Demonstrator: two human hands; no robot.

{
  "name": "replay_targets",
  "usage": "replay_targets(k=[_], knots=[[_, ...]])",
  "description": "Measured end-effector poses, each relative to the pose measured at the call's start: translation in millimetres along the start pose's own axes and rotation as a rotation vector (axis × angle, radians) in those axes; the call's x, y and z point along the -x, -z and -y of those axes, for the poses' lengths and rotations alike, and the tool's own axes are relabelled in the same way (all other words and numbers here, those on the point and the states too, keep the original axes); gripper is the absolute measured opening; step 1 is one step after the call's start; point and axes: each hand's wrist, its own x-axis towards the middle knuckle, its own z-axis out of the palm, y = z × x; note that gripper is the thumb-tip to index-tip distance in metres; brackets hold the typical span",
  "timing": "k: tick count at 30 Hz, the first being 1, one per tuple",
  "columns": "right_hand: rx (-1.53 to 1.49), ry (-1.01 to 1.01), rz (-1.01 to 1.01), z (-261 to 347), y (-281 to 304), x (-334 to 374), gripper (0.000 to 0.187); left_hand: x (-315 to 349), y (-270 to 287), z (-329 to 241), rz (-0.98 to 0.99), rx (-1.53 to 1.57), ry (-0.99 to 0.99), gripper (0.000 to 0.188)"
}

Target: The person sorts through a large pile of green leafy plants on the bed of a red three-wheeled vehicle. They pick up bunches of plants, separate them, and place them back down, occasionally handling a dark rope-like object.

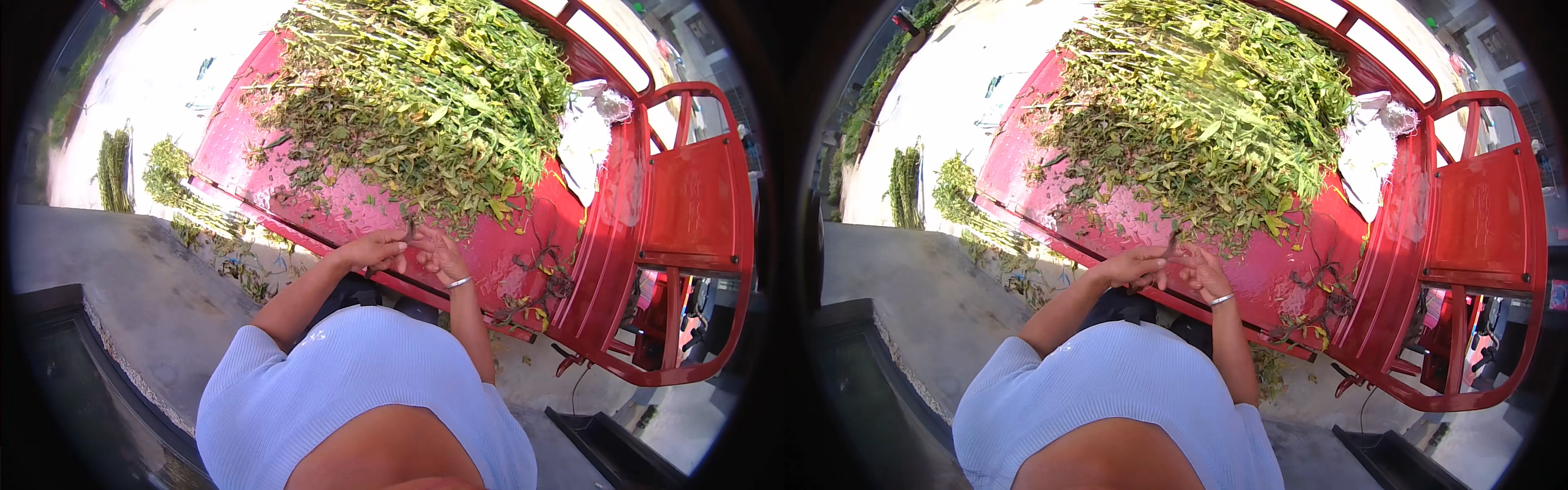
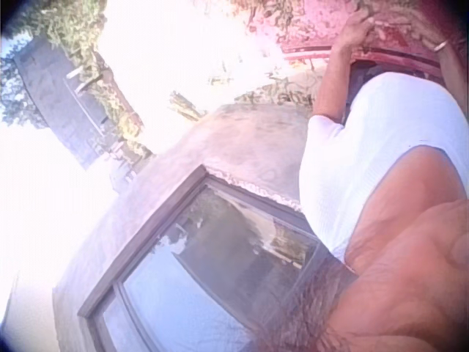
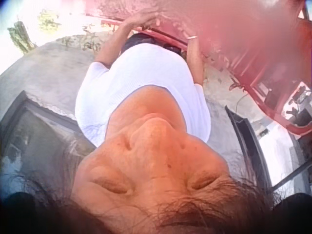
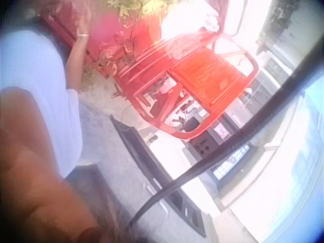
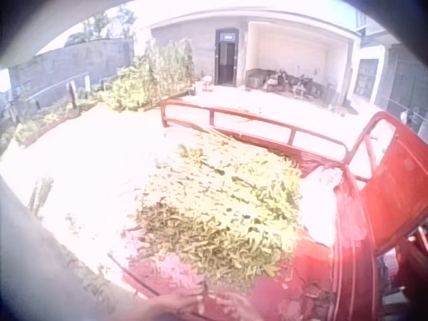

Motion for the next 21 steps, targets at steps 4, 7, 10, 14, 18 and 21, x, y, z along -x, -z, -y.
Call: replay_targets(k=[4,7,10,14,18,21], knots=[[-0.246,-0.039,-0.093,-22.7,-36.2,-106.3,0.032,24.4,49.4,29.9,-0.055,0.128,-0.001,0.031],[-0.220,-0.030,-0.210,-19.8,-51.3,-168.6,0.021,60.1,90.4,41.9,-0.252,0.157,-0.059,0.023],[-0.025,-0.078,-0.313,17.3,-77.7,-216.1,0.019,86.1,121.9,63.0,-0.518,0.108,-0.078,0.026],[0.243,-0.115,-0.399,39.2,-75.0,-292.8,0.016,67.3,158.8,142.2,-0.852,-0.156,-0.149,0.028],[0.286,-0.162,-0.459,26.4,-62.2,-350.9,0.010,32.7,181.4,199.7,-0.984,-0.246,-0.113,0.022],[0.320,-0.160,-0.507,17.3,-45.4,-375.0,0.014,26.5,198.2,208.4,-0.975,-0.352,-0.057,0.015]])
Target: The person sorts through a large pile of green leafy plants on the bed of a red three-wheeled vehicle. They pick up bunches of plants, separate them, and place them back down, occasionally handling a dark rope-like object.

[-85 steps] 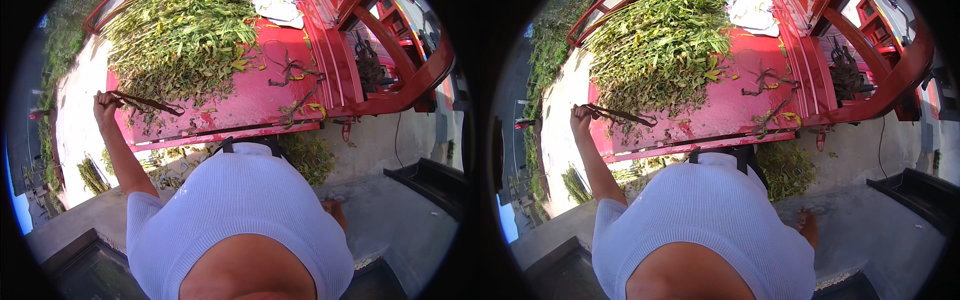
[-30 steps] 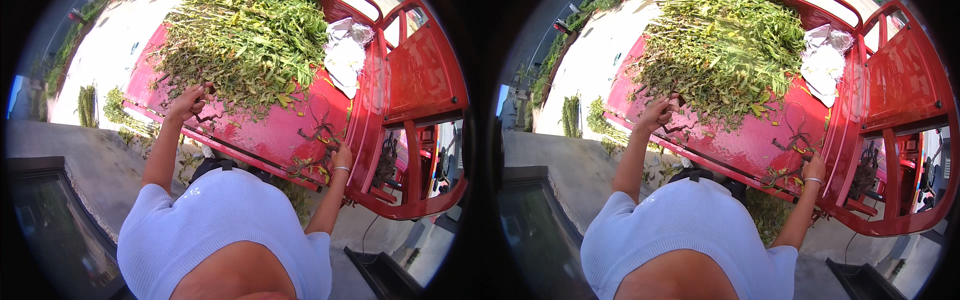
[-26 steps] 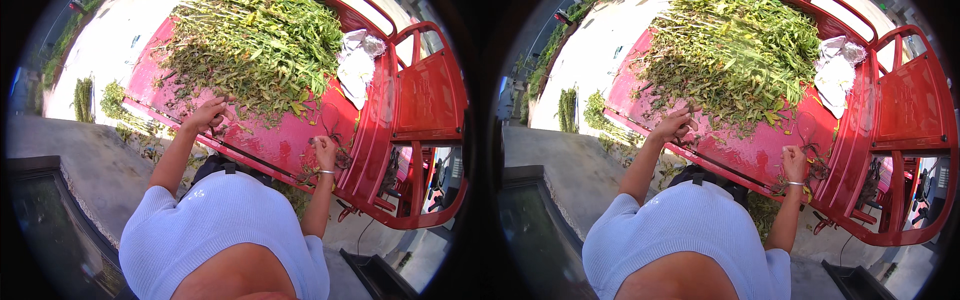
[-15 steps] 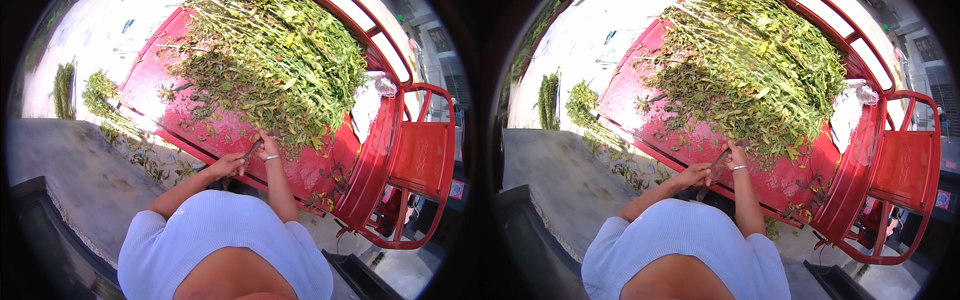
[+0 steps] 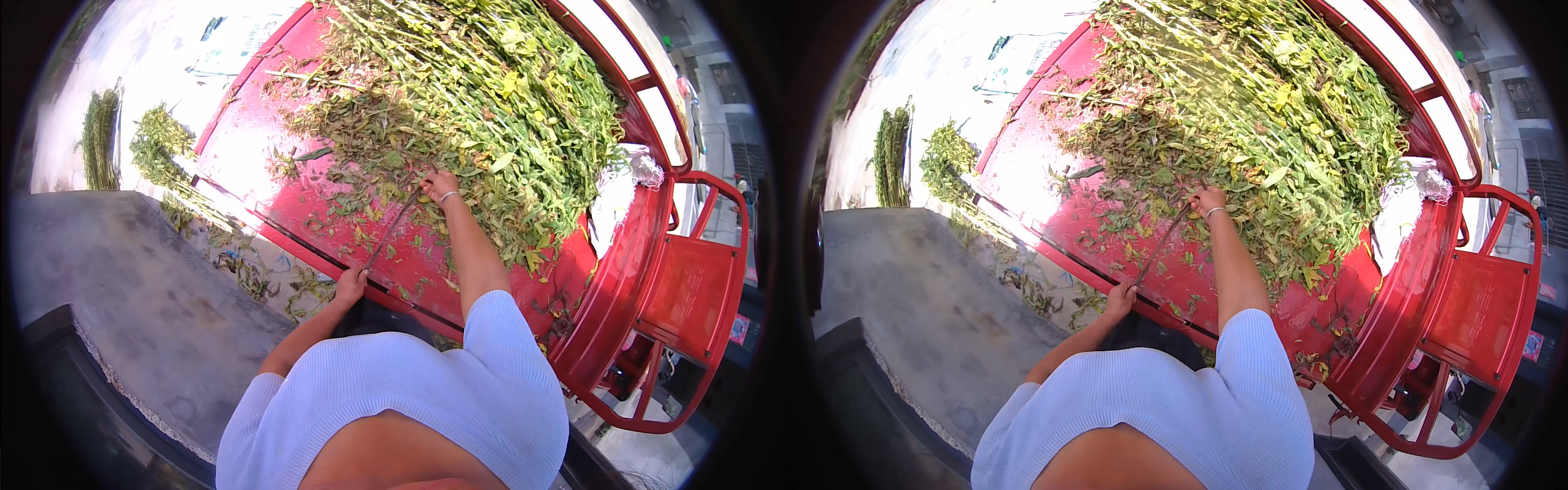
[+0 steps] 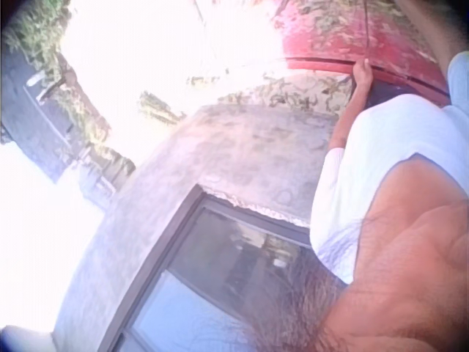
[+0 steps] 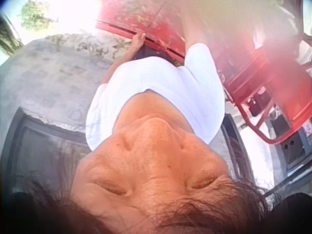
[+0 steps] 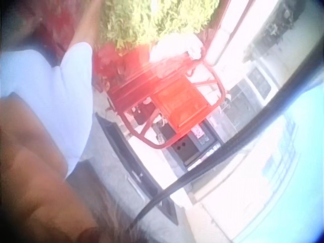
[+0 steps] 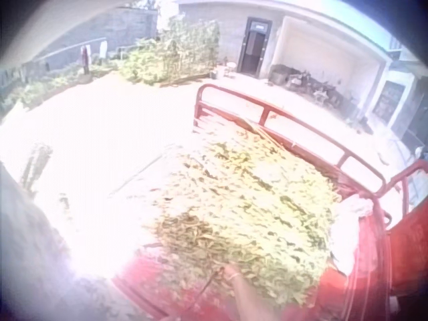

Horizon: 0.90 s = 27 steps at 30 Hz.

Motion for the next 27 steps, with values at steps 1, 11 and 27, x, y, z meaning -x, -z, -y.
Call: replay_targets(k=[1,11,27], knots=[[-0.001,0.019,-0.024,-4.2,0.5,-7.5,0.017,-4.2,4.8,1.4,0.014,-0.057,0.017,0.017],[0.323,0.298,-0.032,21.6,22.6,-19.4,0.058,34.8,28.7,-10.3,0.005,-0.367,0.205,0.061],[1.317,0.651,-0.270,-14.1,-9.5,-12.1,0.016,1.6,40.1,40.0,0.259,-0.074,0.244,0.028]])
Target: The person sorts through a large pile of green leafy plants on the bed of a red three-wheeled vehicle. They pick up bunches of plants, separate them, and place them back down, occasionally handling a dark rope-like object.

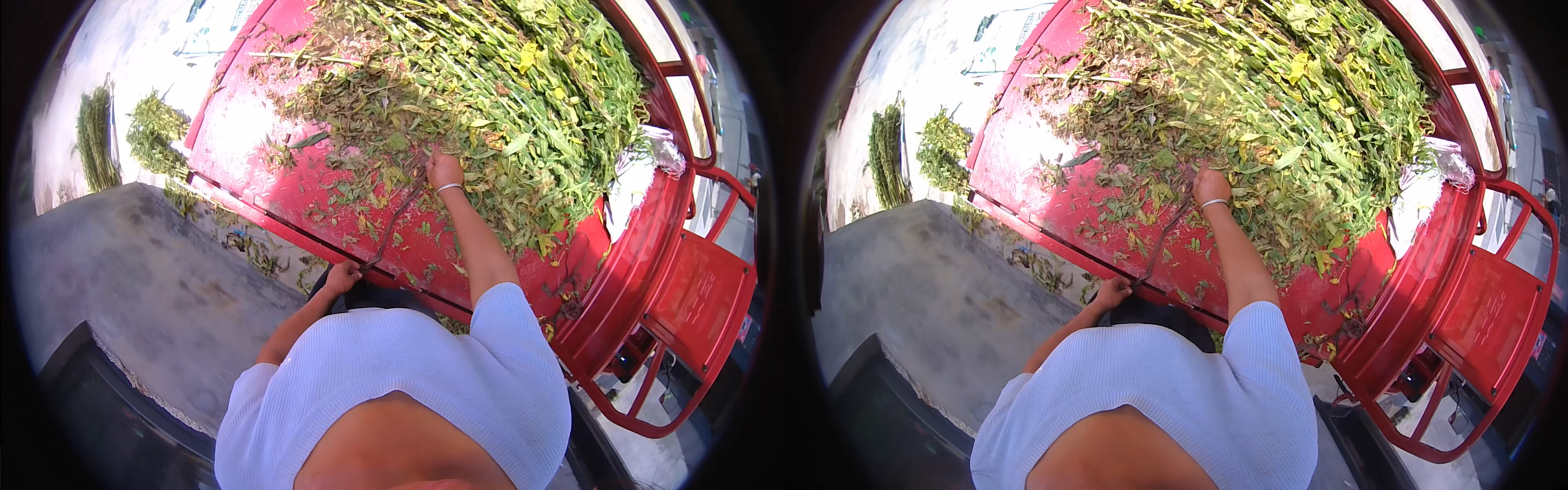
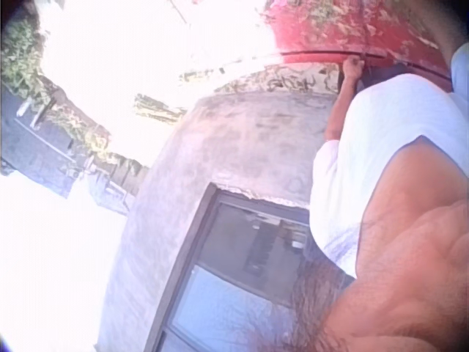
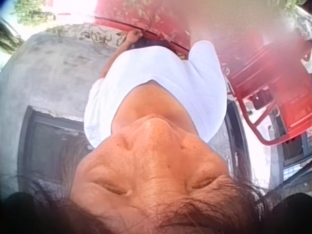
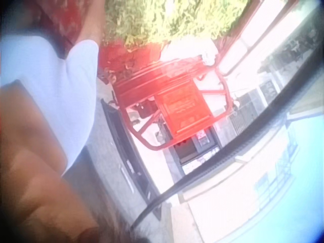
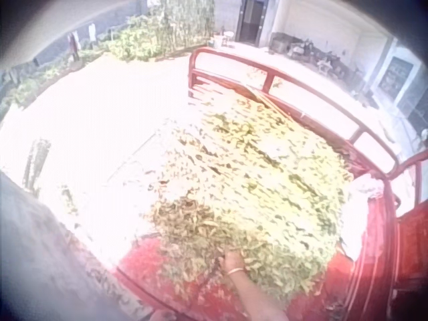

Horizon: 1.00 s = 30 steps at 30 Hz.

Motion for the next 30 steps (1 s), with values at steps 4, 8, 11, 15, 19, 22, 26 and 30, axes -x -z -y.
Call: replay_targets(k=[4,8,11,15,19,22,26,30], knots=[[-0.103,0.026,-0.229,3.0,5.1,-29.5,0.015,6.8,13.9,-18.4,0.131,-0.218,-0.062,0.025],[0.010,-0.015,0.128,12.6,28.7,-39.6,0.024,-3.3,11.0,-13.3,0.117,-0.183,-0.116,0.023],[0.287,-0.022,0.272,22.4,14.3,-21.8,0.027,-7.2,12.0,-17.3,0.157,-0.144,-0.025,0.023],[0.176,-0.007,0.182,18.3,22.0,-23.8,0.025,-7.2,15.1,-17.2,0.218,-0.254,-0.142,0.019],[0.103,0.023,-0.086,16.2,41.9,-48.9,0.019,-7.5,11.6,-16.0,0.288,-0.396,-0.168,0.017],[0.112,-0.010,-0.104,18.5,45.8,-67.4,0.019,-9.1,17.3,-26.4,0.296,-0.460,-0.126,0.019],[0.088,-0.078,-0.105,11.6,38.7,-80.9,0.018,-14.7,39.5,-19.5,0.363,-0.450,-0.085,0.022],[0.041,-0.080,-0.042,6.6,47.8,-78.7,0.029,-12.9,88.7,-21.4,0.283,-0.378,-0.111,0.021]])
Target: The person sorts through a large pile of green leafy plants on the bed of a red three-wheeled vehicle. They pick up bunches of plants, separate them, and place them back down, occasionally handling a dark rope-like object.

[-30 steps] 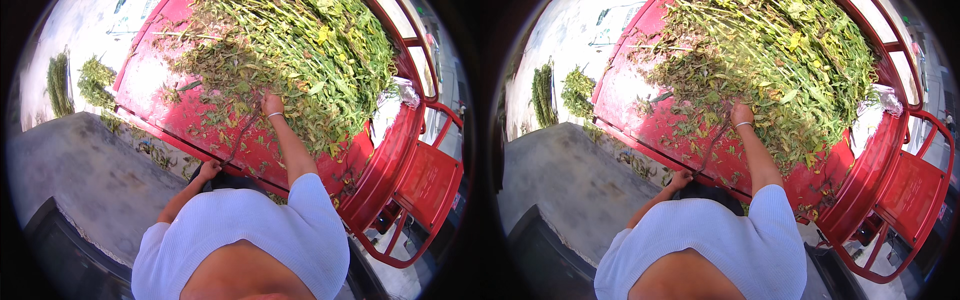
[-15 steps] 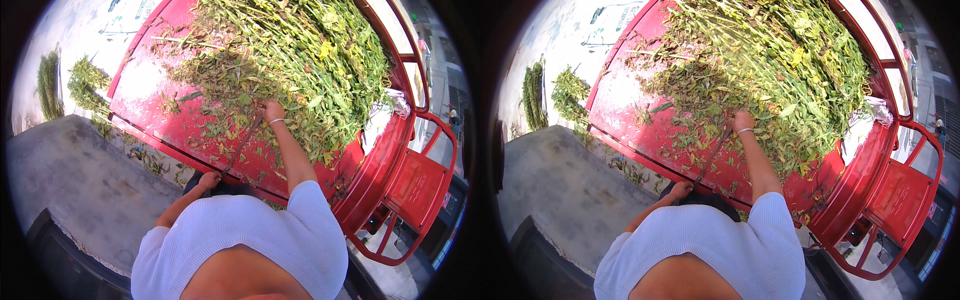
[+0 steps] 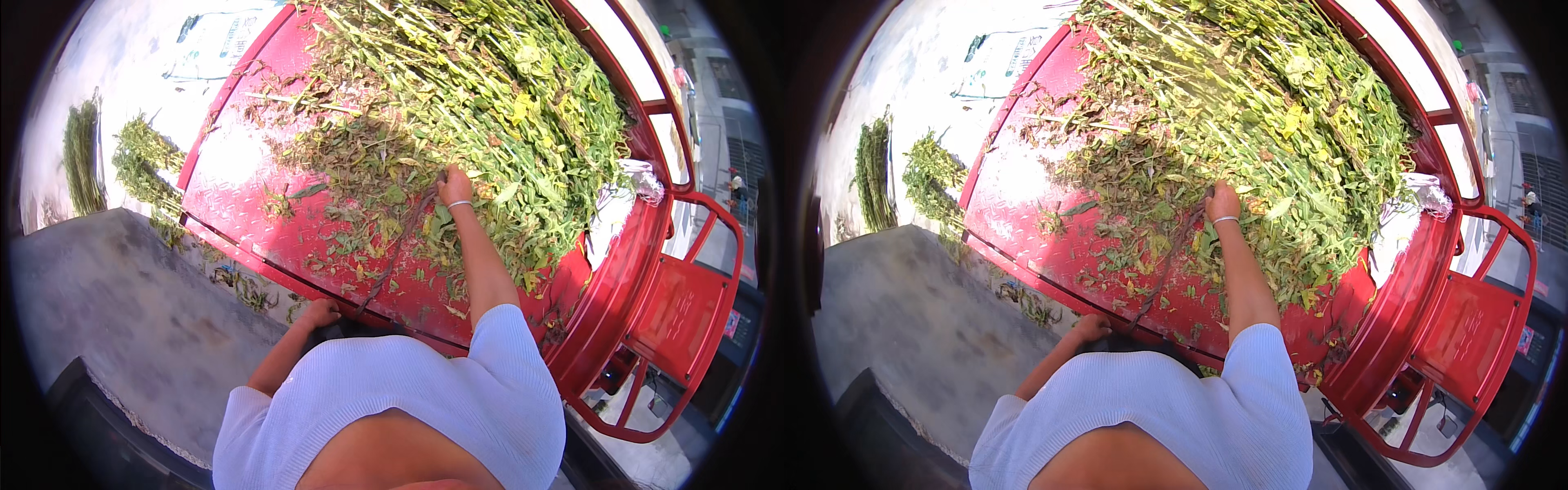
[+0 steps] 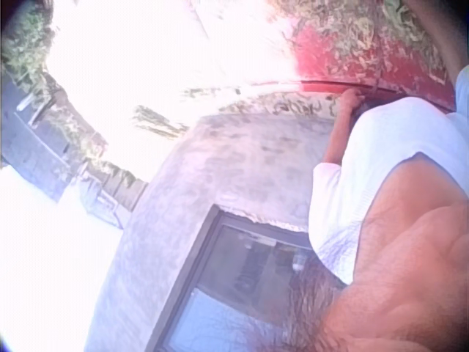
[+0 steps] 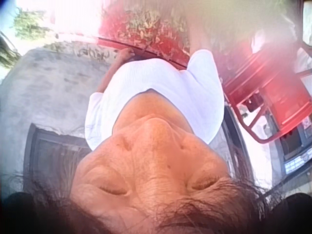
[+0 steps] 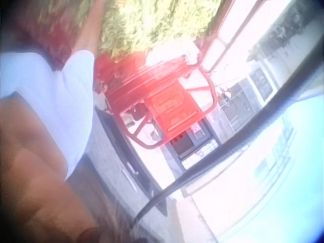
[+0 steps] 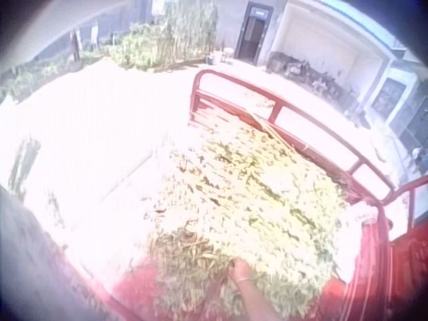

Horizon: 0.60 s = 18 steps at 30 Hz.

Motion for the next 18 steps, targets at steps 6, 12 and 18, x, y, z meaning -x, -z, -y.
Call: replay_targets(k=[6,12,18], knots=[[-0.170,0.139,-0.182,-45.8,13.2,-9.0,0.040,-13.5,138.2,-52.6,-0.415,-0.136,0.045,0.017],[-0.084,0.180,-0.308,-32.6,85.7,-56.7,0.041,-82.5,241.0,-135.1,-0.675,0.284,-0.199,0.015],[0.167,0.168,-0.254,6.0,142.0,-149.1,0.060,-152.9,273.5,-203.8,-0.558,0.783,-0.360,0.016]])
